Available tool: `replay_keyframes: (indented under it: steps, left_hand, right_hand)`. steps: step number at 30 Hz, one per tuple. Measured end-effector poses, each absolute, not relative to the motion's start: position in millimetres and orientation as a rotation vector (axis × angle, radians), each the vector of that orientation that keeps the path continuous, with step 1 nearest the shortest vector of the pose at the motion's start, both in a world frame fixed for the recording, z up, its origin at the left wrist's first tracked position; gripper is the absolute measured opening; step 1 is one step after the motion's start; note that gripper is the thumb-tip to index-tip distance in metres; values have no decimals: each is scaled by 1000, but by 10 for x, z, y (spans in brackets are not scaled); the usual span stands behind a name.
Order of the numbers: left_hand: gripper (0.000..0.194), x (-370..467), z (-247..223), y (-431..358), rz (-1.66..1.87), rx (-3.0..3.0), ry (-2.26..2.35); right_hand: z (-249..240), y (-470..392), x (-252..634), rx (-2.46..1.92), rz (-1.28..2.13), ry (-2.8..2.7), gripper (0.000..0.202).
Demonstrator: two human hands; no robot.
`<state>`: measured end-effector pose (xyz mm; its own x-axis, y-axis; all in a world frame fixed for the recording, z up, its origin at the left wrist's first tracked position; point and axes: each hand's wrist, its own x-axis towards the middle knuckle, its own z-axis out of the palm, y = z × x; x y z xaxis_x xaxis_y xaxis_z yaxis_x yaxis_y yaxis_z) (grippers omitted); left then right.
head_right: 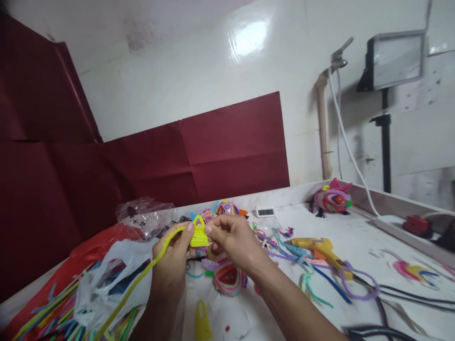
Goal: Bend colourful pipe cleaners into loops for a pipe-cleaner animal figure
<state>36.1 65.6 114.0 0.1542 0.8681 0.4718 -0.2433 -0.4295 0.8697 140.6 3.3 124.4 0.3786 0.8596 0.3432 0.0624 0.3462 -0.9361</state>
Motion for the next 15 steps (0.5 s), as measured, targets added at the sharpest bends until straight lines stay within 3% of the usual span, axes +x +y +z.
replay_keyframes:
  steps: [15]
  left_hand:
    - [22,351,1121,650,1399,1473,627]
  right_hand:
    - [1209,40,1455,-1049,757,-1068,33]
